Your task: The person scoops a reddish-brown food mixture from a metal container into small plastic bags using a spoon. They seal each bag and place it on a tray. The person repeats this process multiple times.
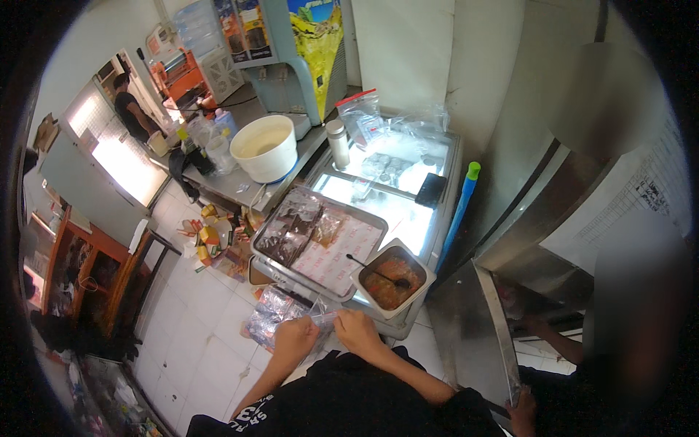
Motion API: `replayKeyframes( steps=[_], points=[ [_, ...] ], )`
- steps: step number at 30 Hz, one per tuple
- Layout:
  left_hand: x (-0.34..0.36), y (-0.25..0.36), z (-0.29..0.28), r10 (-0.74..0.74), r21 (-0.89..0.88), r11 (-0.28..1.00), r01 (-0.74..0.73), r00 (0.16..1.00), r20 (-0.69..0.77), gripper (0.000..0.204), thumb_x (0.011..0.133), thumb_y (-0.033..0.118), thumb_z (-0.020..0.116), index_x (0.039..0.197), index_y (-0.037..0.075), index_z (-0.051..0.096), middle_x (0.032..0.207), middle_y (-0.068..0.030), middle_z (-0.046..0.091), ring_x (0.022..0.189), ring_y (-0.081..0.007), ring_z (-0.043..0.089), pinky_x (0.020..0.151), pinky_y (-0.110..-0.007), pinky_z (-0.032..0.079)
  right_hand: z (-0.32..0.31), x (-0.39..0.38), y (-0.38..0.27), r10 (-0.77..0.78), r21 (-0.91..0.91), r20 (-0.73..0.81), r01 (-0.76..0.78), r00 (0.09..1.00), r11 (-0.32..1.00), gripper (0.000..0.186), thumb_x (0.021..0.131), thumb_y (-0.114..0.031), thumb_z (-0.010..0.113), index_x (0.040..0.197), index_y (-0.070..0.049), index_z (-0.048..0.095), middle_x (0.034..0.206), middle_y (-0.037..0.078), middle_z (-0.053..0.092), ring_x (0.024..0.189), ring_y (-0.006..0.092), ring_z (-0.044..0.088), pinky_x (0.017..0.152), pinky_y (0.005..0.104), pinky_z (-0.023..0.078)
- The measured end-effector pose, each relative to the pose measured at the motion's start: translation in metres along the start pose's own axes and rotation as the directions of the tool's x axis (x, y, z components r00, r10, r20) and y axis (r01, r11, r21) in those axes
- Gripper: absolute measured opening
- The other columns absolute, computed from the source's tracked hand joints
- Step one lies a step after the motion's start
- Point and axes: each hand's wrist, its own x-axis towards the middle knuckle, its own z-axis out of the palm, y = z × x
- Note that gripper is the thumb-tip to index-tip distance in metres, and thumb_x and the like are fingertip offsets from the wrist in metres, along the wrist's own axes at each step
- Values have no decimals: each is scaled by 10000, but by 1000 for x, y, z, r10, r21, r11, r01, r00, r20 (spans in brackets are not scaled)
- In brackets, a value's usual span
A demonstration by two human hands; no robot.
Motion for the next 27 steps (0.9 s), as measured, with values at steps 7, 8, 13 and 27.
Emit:
replayKeyframes(
  steps=[7,8,13,27],
  points=[
    [-51,-40,3,95,-176,972,-155,947,-307,126,724,-14,547,849,-1,535,712,-179,528,604,-367,529,544,-429,435,73,-27,-45,-90,117,-110,102,990,988,125,706,-17,555,785,15,463,770,177,451,717,377,488,603,411,408],
    [-59,-52,3,72,-225,964,-139,957,-282,144,736,-16,546,879,-3,534,743,-171,531,619,-340,544,547,-407,447,84,-30,-51,-103,108,-134,118,986,987,143,693,-8,559,788,8,454,782,167,442,726,374,490,614,417,414],
    [-102,-98,18,-403,-943,271,196,912,74,175,783,-10,568,941,60,538,844,-95,516,732,-194,555,604,-287,485,121,-65,-57,-122,36,-220,134,968,990,169,694,7,559,814,-4,441,798,144,438,747,336,498,643,398,419],
    [-158,-77,86,-125,-964,-43,264,955,268,142,837,100,535,956,40,485,913,-48,515,847,-118,502,697,-224,425,154,-163,-39,540,669,-411,-160,735,726,123,786,-22,585,905,10,590,798,56,602,699,133,568,642,261,463]
  ],
)
